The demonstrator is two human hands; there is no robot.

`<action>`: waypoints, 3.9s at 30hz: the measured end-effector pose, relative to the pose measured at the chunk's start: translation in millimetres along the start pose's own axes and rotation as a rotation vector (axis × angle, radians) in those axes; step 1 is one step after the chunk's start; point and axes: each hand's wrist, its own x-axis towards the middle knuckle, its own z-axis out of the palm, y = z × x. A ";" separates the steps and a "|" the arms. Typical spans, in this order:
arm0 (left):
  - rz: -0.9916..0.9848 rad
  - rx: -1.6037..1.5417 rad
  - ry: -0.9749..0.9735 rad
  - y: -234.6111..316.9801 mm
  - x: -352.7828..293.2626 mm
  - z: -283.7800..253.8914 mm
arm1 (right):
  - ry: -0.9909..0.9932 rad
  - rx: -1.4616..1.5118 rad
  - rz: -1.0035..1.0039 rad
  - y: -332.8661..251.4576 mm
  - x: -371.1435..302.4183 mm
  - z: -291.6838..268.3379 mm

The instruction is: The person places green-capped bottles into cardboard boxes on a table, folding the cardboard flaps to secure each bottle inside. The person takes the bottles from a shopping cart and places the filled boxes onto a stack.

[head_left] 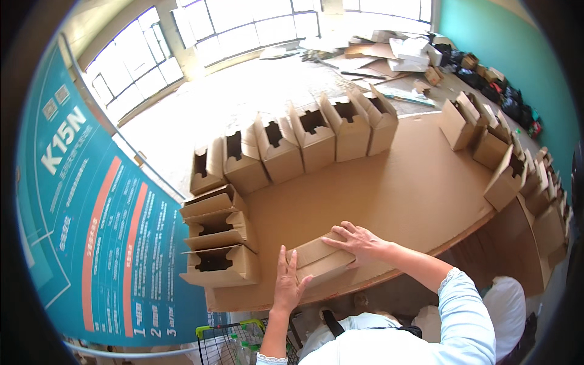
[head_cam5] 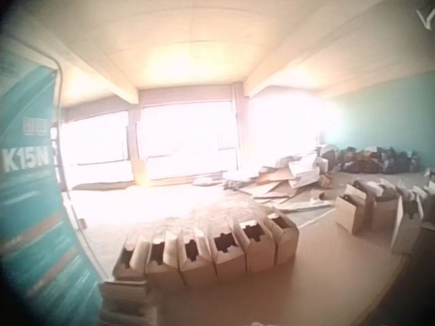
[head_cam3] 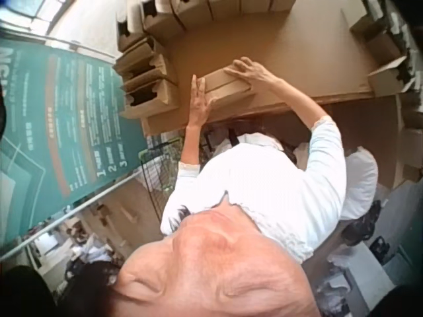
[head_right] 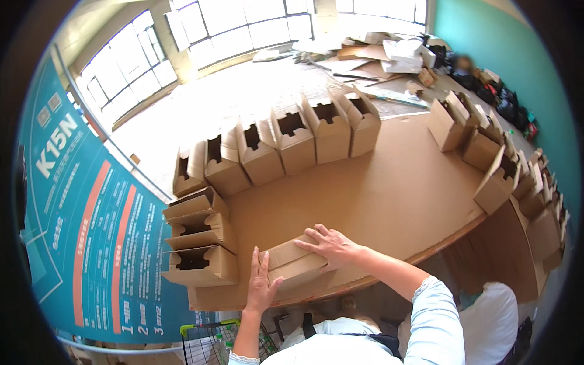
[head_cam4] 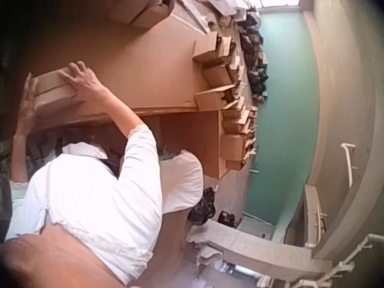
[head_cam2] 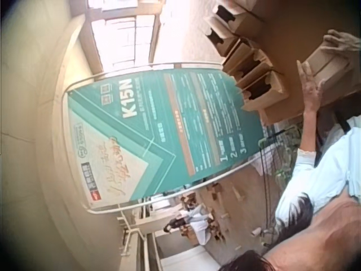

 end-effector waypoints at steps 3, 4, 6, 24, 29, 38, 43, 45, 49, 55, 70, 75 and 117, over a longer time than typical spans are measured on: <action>0.035 -0.024 0.051 -7.5 23.8 6.8 | 0.047 -0.014 0.159 -15.0 -15.4 -1.2; 0.055 -0.049 0.079 -7.7 36.7 12.2 | 0.116 -0.009 0.221 -16.6 -24.3 -0.2; 0.067 -0.023 0.092 -4.6 60.4 34.6 | 0.237 -0.001 0.350 -21.3 -50.5 4.6; -0.373 -0.023 0.326 43.1 32.7 109.2 | 0.216 0.089 0.133 163.3 30.5 11.9; -0.617 0.073 0.401 88.8 -55.3 86.9 | 0.220 0.094 -0.015 150.4 160.7 8.4; -0.832 -0.033 0.433 85.9 -127.0 87.2 | 0.186 0.046 0.025 114.9 242.9 27.9; -0.561 -0.063 0.318 58.0 -85.8 50.8 | 0.152 0.023 0.198 93.2 254.0 42.8; -0.454 -0.069 0.268 41.8 -66.4 39.4 | 0.265 -0.047 0.208 76.9 245.2 56.2; -0.294 -0.121 0.141 23.3 -28.5 30.4 | 0.372 -0.121 0.207 79.9 202.9 82.3; -0.208 -0.110 -0.123 11.4 -17.1 61.9 | 0.299 -0.034 0.252 58.7 29.5 82.5; 0.125 -0.105 -0.276 147.9 80.6 219.4 | 0.852 -0.432 1.375 288.1 -462.2 -90.8; 0.142 -0.115 -0.390 210.9 96.3 253.8 | 0.523 -0.102 1.712 367.2 -459.0 -124.4; -1.761 0.393 0.452 -70.0 -589.9 44.2 | -0.071 0.040 0.026 101.5 -128.7 -74.0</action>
